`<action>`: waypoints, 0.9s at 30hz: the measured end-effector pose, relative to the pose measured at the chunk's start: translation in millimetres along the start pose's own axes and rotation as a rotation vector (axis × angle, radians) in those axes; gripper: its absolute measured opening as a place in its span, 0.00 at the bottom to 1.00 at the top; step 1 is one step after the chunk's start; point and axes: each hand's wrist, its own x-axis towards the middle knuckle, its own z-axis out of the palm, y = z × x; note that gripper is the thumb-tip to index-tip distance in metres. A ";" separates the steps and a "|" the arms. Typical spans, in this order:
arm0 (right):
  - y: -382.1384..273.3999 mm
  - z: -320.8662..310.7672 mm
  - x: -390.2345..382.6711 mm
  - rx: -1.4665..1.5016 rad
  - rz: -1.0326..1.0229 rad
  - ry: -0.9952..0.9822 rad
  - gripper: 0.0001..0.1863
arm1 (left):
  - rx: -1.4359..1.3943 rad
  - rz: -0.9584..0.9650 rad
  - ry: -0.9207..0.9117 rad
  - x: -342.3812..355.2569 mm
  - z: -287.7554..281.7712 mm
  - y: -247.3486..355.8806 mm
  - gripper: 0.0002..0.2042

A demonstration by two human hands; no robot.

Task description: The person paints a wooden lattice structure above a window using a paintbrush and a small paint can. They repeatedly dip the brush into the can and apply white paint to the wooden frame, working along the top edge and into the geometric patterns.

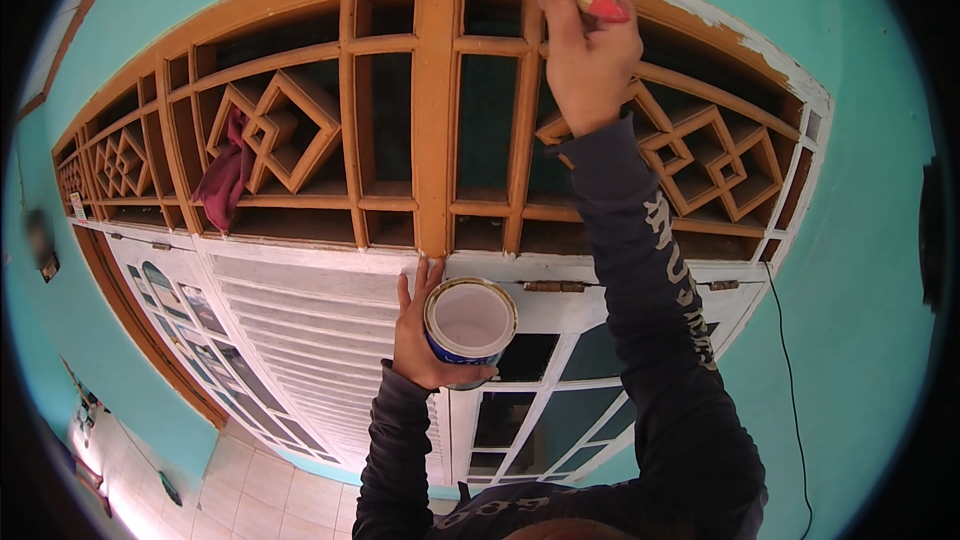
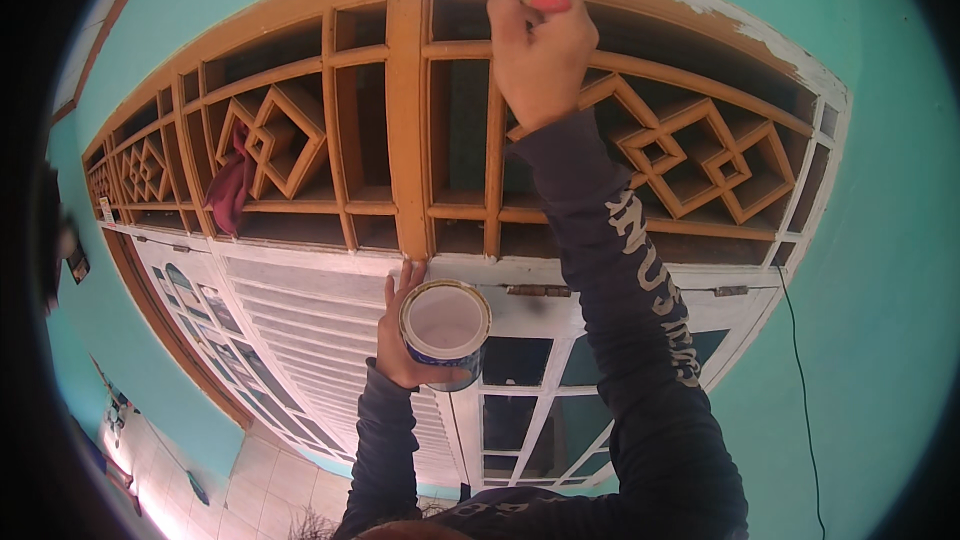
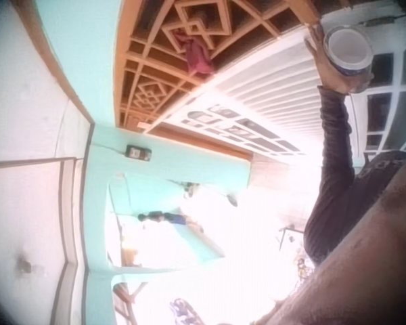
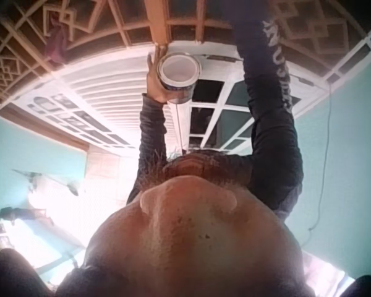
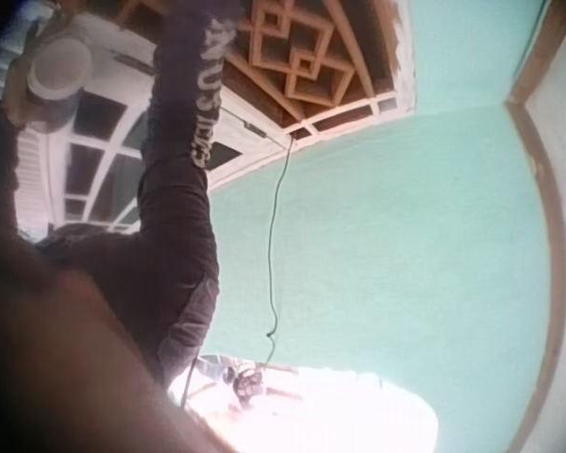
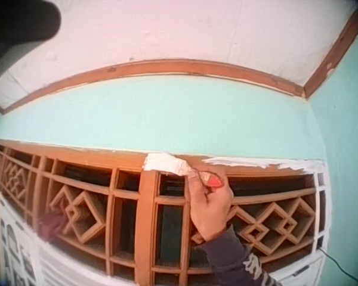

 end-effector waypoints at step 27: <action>3.8 -45.6 9.0 -0.197 -0.001 0.028 0.10 | 0.006 -0.007 0.003 -2.3 4.1 -3.1 0.61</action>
